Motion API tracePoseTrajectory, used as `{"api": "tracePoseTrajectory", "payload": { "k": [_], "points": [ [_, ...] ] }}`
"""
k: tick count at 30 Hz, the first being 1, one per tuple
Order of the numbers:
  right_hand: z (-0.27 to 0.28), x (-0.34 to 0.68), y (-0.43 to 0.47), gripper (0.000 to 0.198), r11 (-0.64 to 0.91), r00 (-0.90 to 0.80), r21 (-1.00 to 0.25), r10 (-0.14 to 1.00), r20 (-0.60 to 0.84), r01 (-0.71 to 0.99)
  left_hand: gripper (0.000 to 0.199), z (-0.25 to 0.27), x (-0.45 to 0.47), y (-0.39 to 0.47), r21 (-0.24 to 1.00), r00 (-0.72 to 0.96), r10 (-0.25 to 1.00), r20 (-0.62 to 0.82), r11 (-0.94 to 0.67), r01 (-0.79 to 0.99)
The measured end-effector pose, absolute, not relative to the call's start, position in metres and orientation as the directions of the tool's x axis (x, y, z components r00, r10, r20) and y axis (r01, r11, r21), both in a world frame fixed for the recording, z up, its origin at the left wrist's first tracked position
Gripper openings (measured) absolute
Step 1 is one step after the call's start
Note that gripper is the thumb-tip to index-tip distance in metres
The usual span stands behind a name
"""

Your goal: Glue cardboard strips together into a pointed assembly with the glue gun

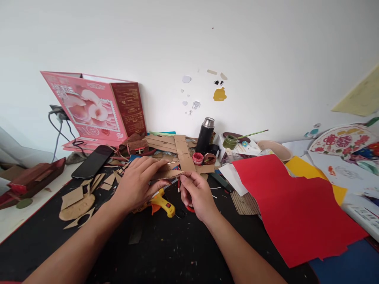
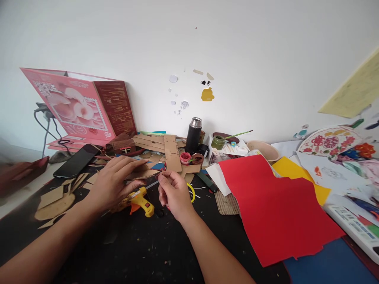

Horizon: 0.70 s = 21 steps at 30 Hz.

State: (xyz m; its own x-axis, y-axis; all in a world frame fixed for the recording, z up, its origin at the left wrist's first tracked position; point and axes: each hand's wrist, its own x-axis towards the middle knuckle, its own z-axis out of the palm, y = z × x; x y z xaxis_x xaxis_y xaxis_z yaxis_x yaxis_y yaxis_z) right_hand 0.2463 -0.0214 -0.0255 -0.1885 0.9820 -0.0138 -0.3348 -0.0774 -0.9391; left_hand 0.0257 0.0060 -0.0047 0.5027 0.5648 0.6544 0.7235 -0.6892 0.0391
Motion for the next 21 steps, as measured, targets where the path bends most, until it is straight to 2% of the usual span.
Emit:
{"api": "tracePoseTrajectory", "payload": {
  "k": [9, 15, 21],
  "points": [
    [-0.0219, 0.2484, -0.0247, 0.046, -0.075, -0.251, -0.939, 0.968, 0.011, -0.334, 0.049, -0.0067, 0.0266, 0.0071, 0.091, 0.486, 0.590, 0.644, -0.690, 0.718],
    [-0.0180, 0.2462, -0.0276, 0.049, -0.084, -0.279, -0.928, 0.960, 0.023, -0.363, 0.047, -0.0063, 0.0267, 0.0070, 0.055, 0.512, 0.555, 0.656, -0.711, 0.701],
    [-0.0182, 0.2432, -0.0286, 0.051, -0.071, -0.227, -0.929, 0.974, 0.015, -0.364, 0.046, -0.0063, 0.0256, 0.0065, 0.078, 0.509, 0.576, 0.640, -0.707, 0.702]
  ]
}}
